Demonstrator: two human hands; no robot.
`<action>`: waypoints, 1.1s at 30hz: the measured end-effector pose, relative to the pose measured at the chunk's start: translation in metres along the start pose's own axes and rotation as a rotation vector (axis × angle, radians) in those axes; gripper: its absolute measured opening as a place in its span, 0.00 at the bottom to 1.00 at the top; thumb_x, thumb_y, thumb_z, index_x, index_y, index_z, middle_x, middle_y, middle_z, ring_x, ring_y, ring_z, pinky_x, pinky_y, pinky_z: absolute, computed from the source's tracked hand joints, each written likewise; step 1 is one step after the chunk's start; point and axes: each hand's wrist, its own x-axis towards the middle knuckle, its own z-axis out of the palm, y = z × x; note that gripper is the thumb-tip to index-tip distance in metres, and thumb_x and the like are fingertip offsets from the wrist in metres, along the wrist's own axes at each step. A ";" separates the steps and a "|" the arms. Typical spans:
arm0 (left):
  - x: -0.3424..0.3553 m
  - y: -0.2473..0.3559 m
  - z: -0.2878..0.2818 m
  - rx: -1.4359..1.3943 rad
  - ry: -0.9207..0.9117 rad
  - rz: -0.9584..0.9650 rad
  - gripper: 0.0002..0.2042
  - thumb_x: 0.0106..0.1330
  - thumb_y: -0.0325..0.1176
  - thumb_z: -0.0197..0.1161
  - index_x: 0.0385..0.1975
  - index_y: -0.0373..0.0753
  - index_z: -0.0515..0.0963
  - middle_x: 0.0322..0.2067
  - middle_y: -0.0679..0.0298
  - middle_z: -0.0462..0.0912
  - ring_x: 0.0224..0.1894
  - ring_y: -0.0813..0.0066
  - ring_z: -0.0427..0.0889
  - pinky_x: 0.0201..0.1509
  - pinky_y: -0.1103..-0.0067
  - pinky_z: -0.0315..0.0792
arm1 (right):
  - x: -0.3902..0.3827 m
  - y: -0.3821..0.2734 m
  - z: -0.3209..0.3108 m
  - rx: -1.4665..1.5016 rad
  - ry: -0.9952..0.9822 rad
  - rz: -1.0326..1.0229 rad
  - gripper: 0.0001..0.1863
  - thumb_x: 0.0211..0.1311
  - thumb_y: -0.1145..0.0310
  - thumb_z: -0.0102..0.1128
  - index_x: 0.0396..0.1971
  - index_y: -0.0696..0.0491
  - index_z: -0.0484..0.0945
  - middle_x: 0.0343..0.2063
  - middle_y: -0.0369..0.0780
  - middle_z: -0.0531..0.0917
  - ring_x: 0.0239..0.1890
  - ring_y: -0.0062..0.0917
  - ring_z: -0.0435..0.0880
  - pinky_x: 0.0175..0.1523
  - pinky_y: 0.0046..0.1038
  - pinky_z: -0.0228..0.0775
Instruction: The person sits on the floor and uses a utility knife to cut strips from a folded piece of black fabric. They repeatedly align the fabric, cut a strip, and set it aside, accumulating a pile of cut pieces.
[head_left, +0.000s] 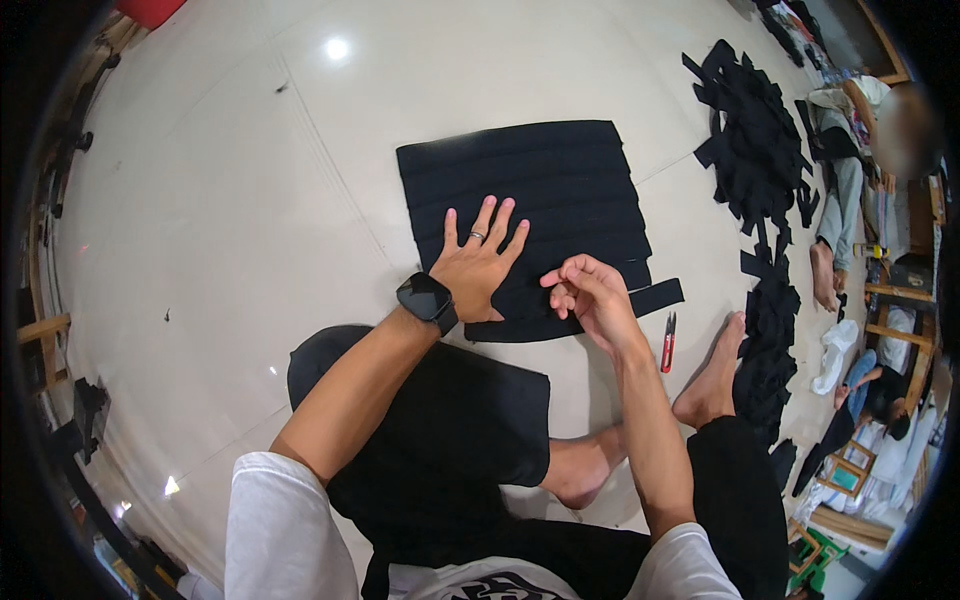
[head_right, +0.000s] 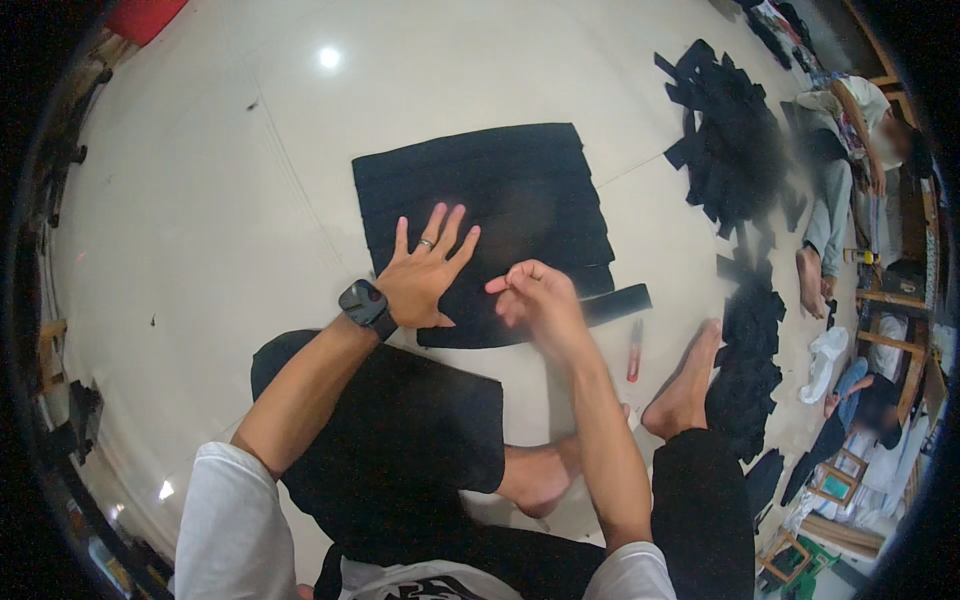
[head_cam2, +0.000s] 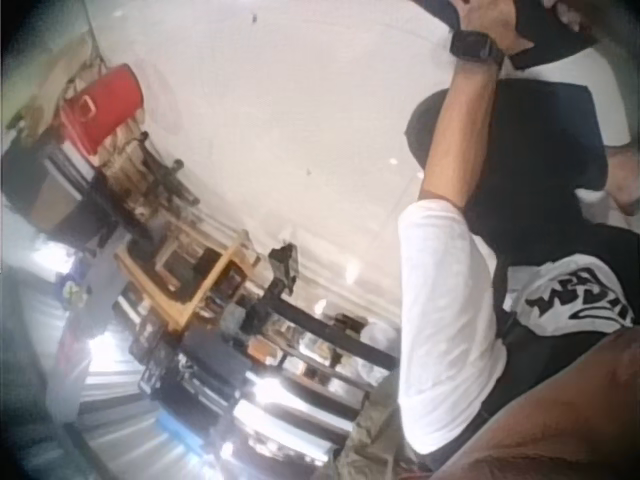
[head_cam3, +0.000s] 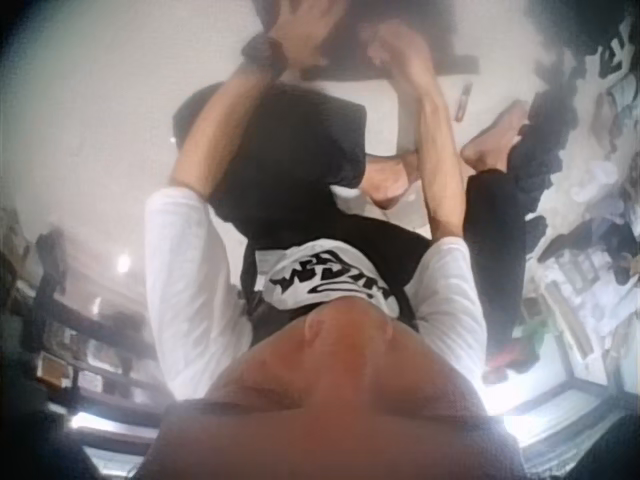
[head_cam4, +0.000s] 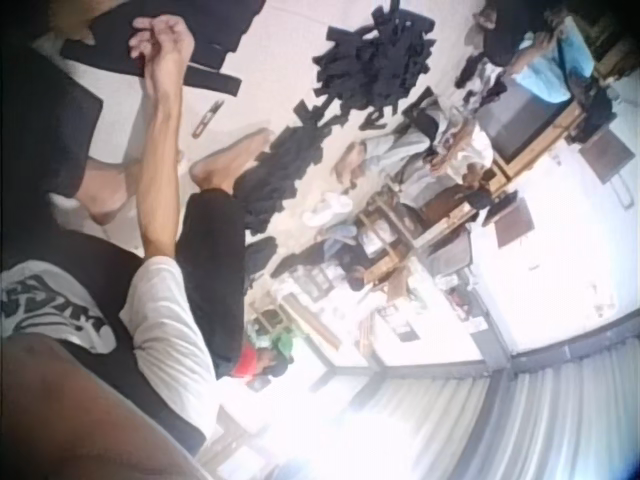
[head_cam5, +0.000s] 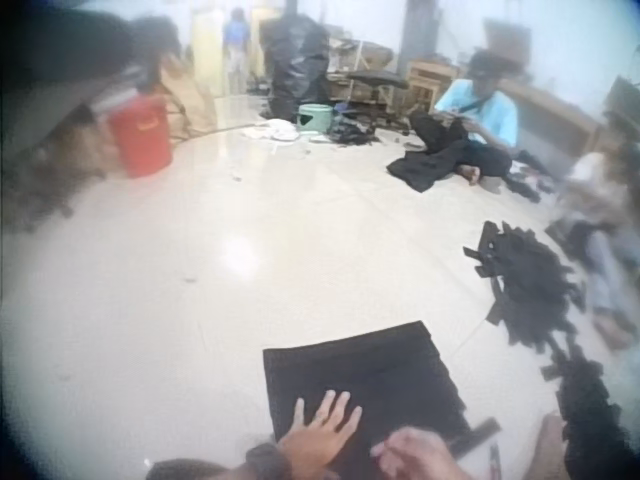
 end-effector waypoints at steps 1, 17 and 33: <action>0.001 0.001 -0.001 -0.003 -0.020 0.000 0.67 0.41 0.44 0.88 0.80 0.41 0.45 0.80 0.42 0.37 0.82 0.41 0.35 0.75 0.31 0.43 | 0.004 0.002 0.001 -0.029 0.026 -0.003 0.10 0.76 0.67 0.58 0.43 0.60 0.78 0.29 0.37 0.82 0.27 0.18 0.79 0.34 0.21 0.72; -0.022 -0.018 -0.012 0.252 -0.047 -0.020 0.67 0.40 0.48 0.88 0.80 0.43 0.48 0.80 0.46 0.42 0.83 0.46 0.39 0.77 0.37 0.45 | -0.009 0.014 0.004 -1.253 0.045 -0.562 0.08 0.65 0.73 0.66 0.39 0.61 0.84 0.34 0.48 0.80 0.38 0.43 0.82 0.44 0.38 0.75; -0.046 -0.053 0.010 0.416 0.179 0.142 0.46 0.74 0.66 0.48 0.77 0.31 0.52 0.80 0.47 0.48 0.82 0.51 0.46 0.79 0.46 0.48 | 0.022 0.029 0.054 -0.098 -0.167 -0.078 0.07 0.75 0.74 0.55 0.39 0.60 0.82 0.31 0.37 0.84 0.22 0.14 0.74 0.26 0.17 0.63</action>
